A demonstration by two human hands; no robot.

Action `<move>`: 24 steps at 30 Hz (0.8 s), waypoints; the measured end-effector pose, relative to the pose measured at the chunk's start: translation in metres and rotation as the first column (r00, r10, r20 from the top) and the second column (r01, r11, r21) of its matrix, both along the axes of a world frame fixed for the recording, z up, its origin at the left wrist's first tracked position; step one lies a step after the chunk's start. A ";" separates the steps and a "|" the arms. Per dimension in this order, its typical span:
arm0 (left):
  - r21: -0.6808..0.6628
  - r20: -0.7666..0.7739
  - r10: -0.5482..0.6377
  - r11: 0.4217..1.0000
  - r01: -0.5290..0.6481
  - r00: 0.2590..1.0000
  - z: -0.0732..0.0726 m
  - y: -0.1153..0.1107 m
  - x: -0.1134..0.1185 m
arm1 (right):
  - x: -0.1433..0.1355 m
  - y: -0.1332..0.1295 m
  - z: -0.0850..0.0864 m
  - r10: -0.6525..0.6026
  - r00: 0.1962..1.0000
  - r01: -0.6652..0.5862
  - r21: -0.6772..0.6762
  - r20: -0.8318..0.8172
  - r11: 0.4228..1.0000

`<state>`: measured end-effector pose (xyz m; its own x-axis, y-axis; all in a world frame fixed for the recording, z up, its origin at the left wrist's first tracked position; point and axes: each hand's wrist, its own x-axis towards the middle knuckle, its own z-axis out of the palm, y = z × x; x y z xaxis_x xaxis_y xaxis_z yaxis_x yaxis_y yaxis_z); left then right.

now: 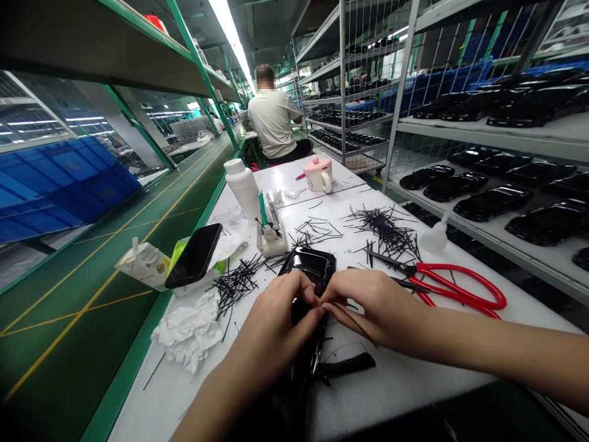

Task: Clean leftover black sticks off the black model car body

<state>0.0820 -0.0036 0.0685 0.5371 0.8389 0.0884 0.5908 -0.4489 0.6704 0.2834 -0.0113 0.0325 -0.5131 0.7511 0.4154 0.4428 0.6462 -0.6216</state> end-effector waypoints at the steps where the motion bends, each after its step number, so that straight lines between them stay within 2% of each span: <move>1: 0.001 0.003 -0.006 1.000 0.006 1.000 0.000 0.000 0.000 | 0.001 0.000 0.000 0.011 1.000 -0.012 0.030 0.015 0.999; 6: 0.026 -0.038 -0.044 0.999 0.045 0.998 -0.002 0.001 -0.001 | 0.006 -0.002 0.005 0.066 0.997 -0.067 0.018 0.030 0.998; 10: 0.048 -0.048 -0.050 0.997 0.052 0.998 -0.004 0.002 0.000 | 0.007 -0.004 0.010 0.108 0.994 -0.110 -0.066 -0.025 0.992; 14: 0.053 -0.076 -0.063 0.996 0.067 0.995 -0.003 0.001 0.001 | 0.009 -0.002 0.012 0.165 0.986 -0.164 -0.132 0.000 0.978; 19: -0.048 0.037 -0.128 0.990 0.129 0.991 0.009 0.001 -0.010 | 0.012 0.009 0.006 0.286 0.958 -0.283 -0.156 -0.007 0.946; 24: -0.089 0.125 -0.030 0.995 0.041 0.992 0.014 0.009 -0.022 | 0.008 0.019 -0.010 0.350 0.937 -0.349 -0.101 0.000 0.932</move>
